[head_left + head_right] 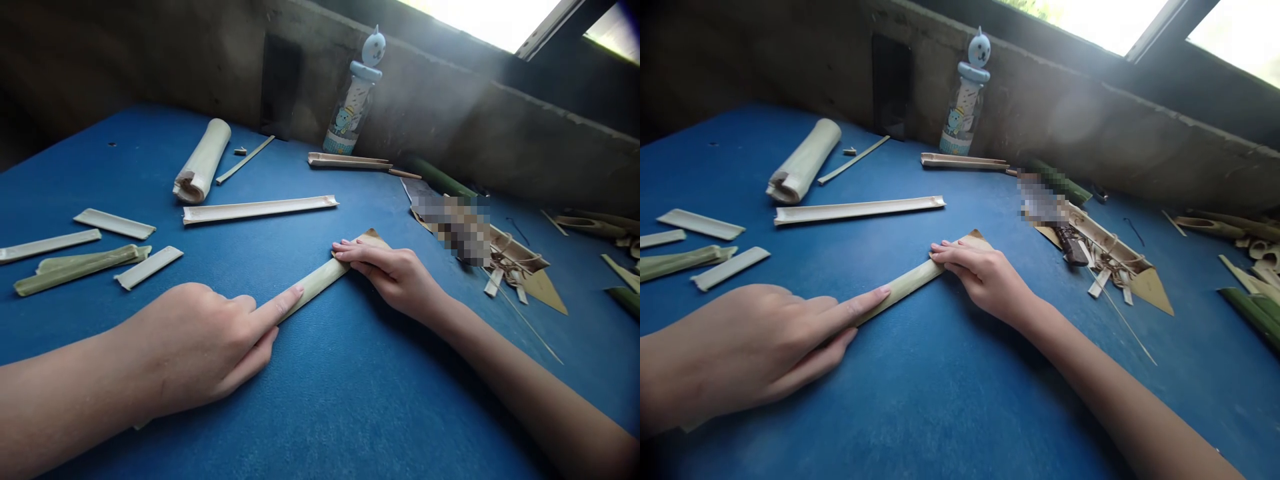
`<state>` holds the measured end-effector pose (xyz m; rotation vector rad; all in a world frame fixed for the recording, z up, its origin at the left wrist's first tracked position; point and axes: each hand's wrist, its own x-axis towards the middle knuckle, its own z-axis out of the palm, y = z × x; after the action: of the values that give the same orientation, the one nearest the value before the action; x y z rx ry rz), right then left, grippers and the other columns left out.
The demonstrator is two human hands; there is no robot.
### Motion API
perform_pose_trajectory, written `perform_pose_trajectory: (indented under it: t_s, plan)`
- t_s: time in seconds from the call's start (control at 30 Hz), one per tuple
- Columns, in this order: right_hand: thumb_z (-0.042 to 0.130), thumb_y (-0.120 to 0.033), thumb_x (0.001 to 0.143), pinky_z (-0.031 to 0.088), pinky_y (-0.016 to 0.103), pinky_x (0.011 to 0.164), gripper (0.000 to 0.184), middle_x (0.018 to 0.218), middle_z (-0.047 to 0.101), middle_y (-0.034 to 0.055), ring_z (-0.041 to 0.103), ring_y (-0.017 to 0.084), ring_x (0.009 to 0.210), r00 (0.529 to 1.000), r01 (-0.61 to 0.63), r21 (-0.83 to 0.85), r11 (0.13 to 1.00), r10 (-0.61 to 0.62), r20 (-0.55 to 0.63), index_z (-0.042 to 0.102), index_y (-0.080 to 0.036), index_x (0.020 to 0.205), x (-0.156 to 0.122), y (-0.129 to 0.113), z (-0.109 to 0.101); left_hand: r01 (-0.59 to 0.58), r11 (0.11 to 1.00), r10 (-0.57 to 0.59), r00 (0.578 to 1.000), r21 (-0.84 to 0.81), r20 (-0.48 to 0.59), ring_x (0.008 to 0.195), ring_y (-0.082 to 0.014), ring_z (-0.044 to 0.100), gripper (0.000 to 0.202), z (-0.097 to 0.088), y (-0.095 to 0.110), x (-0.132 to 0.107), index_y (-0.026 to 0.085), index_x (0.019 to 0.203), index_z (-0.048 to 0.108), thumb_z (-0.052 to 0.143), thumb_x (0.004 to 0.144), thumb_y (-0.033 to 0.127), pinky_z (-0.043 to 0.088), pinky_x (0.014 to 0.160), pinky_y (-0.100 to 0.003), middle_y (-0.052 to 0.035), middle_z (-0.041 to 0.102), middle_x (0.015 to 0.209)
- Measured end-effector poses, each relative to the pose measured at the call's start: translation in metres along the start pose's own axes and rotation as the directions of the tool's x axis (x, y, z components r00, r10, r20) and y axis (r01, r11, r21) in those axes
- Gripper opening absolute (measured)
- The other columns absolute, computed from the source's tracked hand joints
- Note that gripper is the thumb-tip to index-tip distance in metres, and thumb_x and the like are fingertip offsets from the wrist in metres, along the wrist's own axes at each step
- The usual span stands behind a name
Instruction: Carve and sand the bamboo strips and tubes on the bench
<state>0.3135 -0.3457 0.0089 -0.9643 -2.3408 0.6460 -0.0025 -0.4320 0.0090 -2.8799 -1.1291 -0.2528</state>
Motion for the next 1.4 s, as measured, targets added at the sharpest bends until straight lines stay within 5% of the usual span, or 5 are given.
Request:
perform_pose_trajectory:
  t_s: [0.5, 0.8, 1.0, 1.17, 1.4]
  plan:
    - [0.053, -0.018, 0.108, 0.048, 0.048, 0.128, 0.037, 0.149, 0.071, 0.0046, 0.061, 0.026, 0.146, 0.999, 0.044, 0.01, 0.999, -0.044, 0.015, 0.073, -0.027, 0.137, -0.004, 0.011, 0.005, 0.064, 0.994, -0.056, 0.994, -0.092, 0.096, 0.05, -0.0202, 0.061, 0.054, -0.004, -0.002, 0.004, 0.037, 0.166, 0.04, 0.021, 0.116, 0.043, 0.027, 0.051, -0.032, 0.0032, 0.074, 0.073]
    - [0.061, -0.015, 0.104, 0.057, 0.046, 0.117, 0.019, 0.122, 0.085, 0.0053, 0.08, 0.025, 0.118, 0.969, 0.209, -0.022, 0.978, -0.21, -0.133, 0.075, -0.027, 0.106, -0.007, 0.019, -0.007, 0.118, 0.981, -0.111, 0.992, -0.154, 0.055, 0.054, -0.0197, 0.066, 0.051, -0.001, -0.002, 0.005, 0.038, 0.159, 0.051, 0.026, 0.115, 0.047, 0.032, 0.05, -0.032, 0.0032, 0.079, 0.078]
    - [0.059, -0.025, 0.105, 0.048, 0.056, 0.123, 0.016, 0.14, 0.076, 0.01, 0.063, 0.032, 0.144, 0.838, -0.146, -0.253, 0.956, -0.017, -0.545, 0.075, -0.025, 0.107, -0.003, 0.047, -0.017, 0.195, 0.972, -0.173, 0.971, -0.128, 0.165, 0.062, -0.0215, 0.071, 0.052, -0.01, -0.005, 0.01, 0.042, 0.163, 0.044, 0.03, 0.113, 0.049, 0.034, 0.053, -0.031, 0.0027, 0.083, 0.09]
    - [0.054, -0.03, 0.107, 0.036, 0.061, 0.13, 0.026, 0.154, 0.067, 0.0066, 0.038, 0.033, 0.163, 0.806, -0.313, -0.327, 0.892, 0.067, -0.589, 0.079, -0.026, 0.113, 0.001, 0.076, -0.029, 0.217, 0.969, -0.18, 0.948, -0.116, 0.264, 0.064, -0.0218, 0.07, 0.052, -0.023, 0.0, 0.016, 0.037, 0.163, 0.046, 0.036, 0.112, 0.043, 0.033, 0.055, -0.031, -0.0003, 0.082, 0.088]
    - [0.063, -0.028, 0.106, 0.056, 0.054, 0.112, 0.02, 0.129, 0.079, 0.0114, 0.074, 0.03, 0.122, 0.807, -0.419, -0.3, 0.857, 0.2, -0.556, 0.077, -0.021, 0.119, 0.034, 0.098, -0.033, 0.196, 0.978, -0.17, 0.949, -0.074, 0.266, 0.062, -0.0222, 0.069, 0.055, -0.029, 0.001, 0.019, 0.034, 0.164, 0.046, 0.037, 0.11, 0.042, 0.031, 0.055, -0.031, -0.002, 0.078, 0.078]
